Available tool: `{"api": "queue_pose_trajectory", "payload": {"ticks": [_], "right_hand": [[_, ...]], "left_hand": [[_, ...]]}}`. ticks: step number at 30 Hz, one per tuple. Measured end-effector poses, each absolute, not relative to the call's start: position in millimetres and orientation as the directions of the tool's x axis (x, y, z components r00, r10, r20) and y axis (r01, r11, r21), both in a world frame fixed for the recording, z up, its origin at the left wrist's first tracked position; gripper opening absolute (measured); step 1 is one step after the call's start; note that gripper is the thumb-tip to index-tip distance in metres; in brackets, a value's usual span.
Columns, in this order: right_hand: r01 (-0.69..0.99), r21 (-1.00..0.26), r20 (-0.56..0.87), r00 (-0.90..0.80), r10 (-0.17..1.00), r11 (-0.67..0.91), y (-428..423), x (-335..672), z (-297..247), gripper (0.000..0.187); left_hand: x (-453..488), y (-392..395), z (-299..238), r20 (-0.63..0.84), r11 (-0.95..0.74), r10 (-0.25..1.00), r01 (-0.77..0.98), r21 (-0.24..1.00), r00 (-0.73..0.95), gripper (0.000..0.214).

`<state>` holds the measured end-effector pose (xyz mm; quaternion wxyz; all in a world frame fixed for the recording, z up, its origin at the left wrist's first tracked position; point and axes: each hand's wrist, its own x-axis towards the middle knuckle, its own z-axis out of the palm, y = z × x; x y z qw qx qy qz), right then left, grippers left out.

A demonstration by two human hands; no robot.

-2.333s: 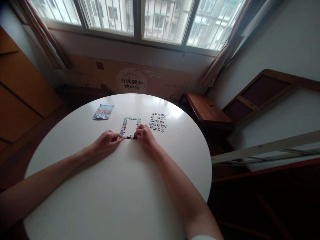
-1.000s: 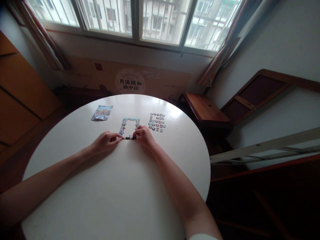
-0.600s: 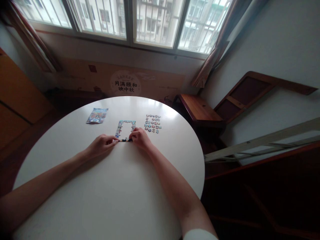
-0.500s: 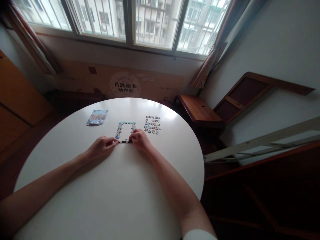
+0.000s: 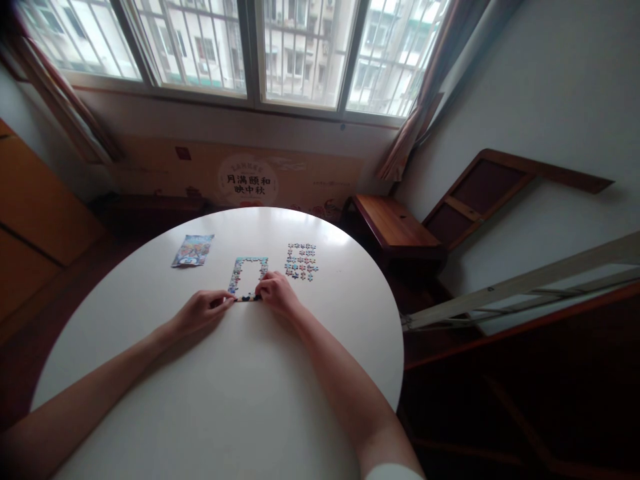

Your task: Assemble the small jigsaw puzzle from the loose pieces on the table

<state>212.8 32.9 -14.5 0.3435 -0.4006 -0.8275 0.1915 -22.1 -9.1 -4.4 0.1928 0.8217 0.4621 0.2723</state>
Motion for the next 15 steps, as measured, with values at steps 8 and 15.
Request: {"api": "queue_pose_trajectory", "payload": {"ticks": [8, 15], "right_hand": [[0.545, -0.569, 0.416, -0.456, 0.787, 0.616, 33.7, 212.8, -19.1, 0.029], [0.563, -0.564, 0.396, -0.458, 0.796, 0.604, 31.9, 211.8, -14.7, 0.028]], "left_hand": [[-23.7, -8.6, -5.7, 0.289, -0.490, 0.872, 0.690, 0.533, 0.396, 0.035], [-25.0, -7.2, -9.7, 0.296, -0.494, 0.869, 0.675, 0.548, 0.396, 0.035]]}}
